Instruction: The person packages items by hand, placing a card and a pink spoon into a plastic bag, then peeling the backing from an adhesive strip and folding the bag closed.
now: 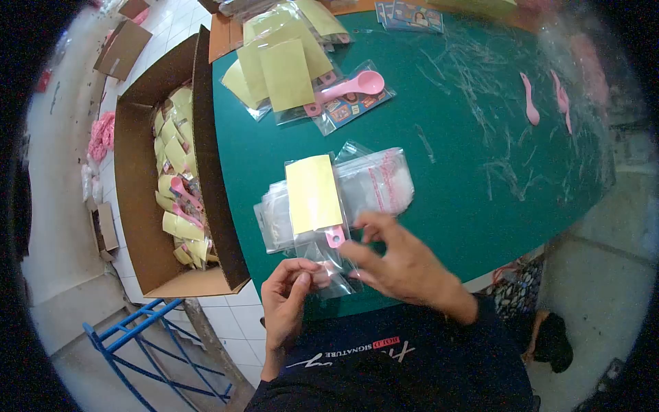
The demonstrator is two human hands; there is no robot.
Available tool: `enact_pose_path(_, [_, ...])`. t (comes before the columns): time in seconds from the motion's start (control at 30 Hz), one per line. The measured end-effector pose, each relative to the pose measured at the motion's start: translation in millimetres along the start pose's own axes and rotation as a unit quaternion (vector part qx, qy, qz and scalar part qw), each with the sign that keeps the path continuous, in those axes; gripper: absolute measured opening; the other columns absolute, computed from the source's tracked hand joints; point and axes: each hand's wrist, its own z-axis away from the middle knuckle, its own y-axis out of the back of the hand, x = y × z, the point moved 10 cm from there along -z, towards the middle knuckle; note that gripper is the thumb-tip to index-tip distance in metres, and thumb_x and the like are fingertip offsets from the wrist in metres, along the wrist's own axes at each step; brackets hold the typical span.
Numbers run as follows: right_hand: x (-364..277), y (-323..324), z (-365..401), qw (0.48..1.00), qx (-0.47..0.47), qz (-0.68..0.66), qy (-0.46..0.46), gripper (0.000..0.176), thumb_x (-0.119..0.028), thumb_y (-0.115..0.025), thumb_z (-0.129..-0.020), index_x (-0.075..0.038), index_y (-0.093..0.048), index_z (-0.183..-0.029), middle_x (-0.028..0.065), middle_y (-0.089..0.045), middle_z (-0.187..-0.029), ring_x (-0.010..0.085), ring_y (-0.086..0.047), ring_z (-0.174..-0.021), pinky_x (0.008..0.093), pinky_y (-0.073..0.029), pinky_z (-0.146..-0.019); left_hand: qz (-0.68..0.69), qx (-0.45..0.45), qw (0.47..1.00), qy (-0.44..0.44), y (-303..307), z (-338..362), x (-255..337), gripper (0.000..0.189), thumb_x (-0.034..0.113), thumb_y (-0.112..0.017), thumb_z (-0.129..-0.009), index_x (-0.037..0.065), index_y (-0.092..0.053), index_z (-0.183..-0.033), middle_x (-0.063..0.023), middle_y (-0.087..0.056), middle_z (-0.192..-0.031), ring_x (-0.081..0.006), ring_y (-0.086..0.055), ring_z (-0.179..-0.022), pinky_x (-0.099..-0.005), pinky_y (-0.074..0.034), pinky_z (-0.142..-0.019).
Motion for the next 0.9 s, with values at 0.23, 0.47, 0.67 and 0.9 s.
enact_pose_path(0.23, [11,16,-1,0.997,0.05,-0.044,0.041,0.025,-0.004,-0.072,-0.067,-0.006,-0.063,-0.09,0.0096,-0.049,-0.1,0.0189,-0.056,-0.079,0.0294,-0.049,-0.068,-0.153,0.015,0.987,-0.05,24,2,11,0.025,-0.004,-0.05,-0.088,-0.001,-0.048,-0.113,-0.0161,-0.053,-0.119,-0.0217,-0.063,-0.095,-0.0283,-0.054,-0.075])
enact_pose_path(0.47, [34,9,-1,0.985,0.005,-0.148,-0.085,0.017,-0.001,-0.073,-0.068,-0.003,-0.063,-0.082,0.0097,-0.049,-0.1,0.0158,-0.056,-0.084,0.0281,-0.049,-0.072,-0.445,0.015,0.878,-0.175,-10,-19,38,0.017,-0.005,-0.065,-0.075,0.003,-0.06,-0.089,-0.0098,-0.054,-0.094,-0.0216,-0.063,-0.079,-0.0295,-0.053,-0.064])
enact_pose_path(0.67, [56,-22,12,0.85,0.021,-0.438,-0.292,0.009,0.006,-0.063,-0.078,0.004,-0.056,-0.083,0.0105,-0.053,-0.096,0.0132,-0.06,-0.081,0.023,-0.051,-0.068,-0.401,0.053,0.906,-0.125,-8,-18,30,0.015,-0.005,-0.067,-0.072,0.0,-0.06,-0.085,-0.0094,-0.058,-0.092,-0.0173,-0.062,-0.078,-0.0262,-0.056,-0.064])
enact_pose_path(0.9, [62,-17,10,0.877,0.088,-0.347,-0.321,0.016,0.01,-0.061,-0.079,0.006,-0.05,-0.088,0.0113,-0.06,-0.08,0.0141,-0.064,-0.067,0.0216,-0.051,-0.059,-0.26,0.105,0.958,-0.058,8,-19,8,0.011,-0.004,-0.066,-0.075,-0.004,-0.058,-0.083,-0.0088,-0.058,-0.093,-0.013,-0.062,-0.077,-0.0226,-0.054,-0.063])
